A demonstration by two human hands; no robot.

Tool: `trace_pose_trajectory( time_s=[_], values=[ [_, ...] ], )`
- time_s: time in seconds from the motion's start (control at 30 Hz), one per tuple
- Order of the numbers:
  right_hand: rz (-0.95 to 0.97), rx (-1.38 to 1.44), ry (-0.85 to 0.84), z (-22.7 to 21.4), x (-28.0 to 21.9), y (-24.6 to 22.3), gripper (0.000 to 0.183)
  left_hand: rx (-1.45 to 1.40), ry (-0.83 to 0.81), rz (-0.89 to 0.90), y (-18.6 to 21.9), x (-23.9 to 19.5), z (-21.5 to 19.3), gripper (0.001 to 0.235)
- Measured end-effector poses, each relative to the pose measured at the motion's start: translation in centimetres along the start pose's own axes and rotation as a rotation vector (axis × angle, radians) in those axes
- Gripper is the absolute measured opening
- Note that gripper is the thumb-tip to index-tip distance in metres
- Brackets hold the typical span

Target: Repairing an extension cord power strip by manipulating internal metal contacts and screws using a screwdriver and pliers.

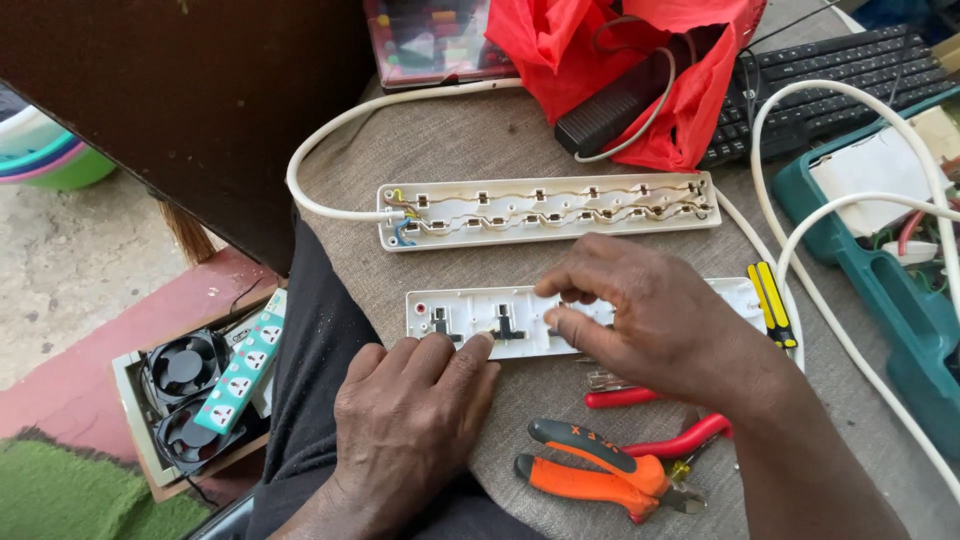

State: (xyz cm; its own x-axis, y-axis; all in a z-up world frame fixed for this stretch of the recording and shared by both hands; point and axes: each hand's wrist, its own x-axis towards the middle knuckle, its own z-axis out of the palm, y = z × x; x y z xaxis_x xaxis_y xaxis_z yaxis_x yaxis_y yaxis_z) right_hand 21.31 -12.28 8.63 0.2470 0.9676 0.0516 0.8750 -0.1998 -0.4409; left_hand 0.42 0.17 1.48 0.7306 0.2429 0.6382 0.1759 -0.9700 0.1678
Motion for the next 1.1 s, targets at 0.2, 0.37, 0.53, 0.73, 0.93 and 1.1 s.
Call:
trace_pose_trajectory(
  time_s=[0.2, 0.37, 0.53, 0.73, 0.93, 1.1],
  values=[
    [-0.104, -0.017, -0.034, 2.8, -1.7, 0.6, 0.04, -0.057, -0.108, -0.003, -0.1, 0.4, 0.4, 0.014],
    [-0.162, -0.076, -0.025, 4.0, -1.8, 1.1, 0.038, -0.013, -0.143, 0.004, 0.2, 0.4, 0.9, 0.016],
    [-0.199, -0.013, 0.039, 4.1, -1.8, 1.4, 0.028, -0.019, -0.147, 0.023, -0.1, 0.0, 1.1, 0.015],
    [-0.07, 0.047, 0.034, 4.0, -1.7, 1.3, 0.037, -0.021, -0.187, 0.056, -0.4, -0.4, 1.3, 0.025],
    [-0.063, 0.017, 0.034, 4.0, -1.6, 1.1, 0.035, -0.006, -0.2, 0.043, -0.1, -0.5, 1.5, 0.022],
    [-0.053, 0.024, 0.027, 3.8, -1.5, 0.9, 0.033, 0.011, -0.213, 0.038, 0.0, -0.4, 1.4, 0.028]
  ],
)
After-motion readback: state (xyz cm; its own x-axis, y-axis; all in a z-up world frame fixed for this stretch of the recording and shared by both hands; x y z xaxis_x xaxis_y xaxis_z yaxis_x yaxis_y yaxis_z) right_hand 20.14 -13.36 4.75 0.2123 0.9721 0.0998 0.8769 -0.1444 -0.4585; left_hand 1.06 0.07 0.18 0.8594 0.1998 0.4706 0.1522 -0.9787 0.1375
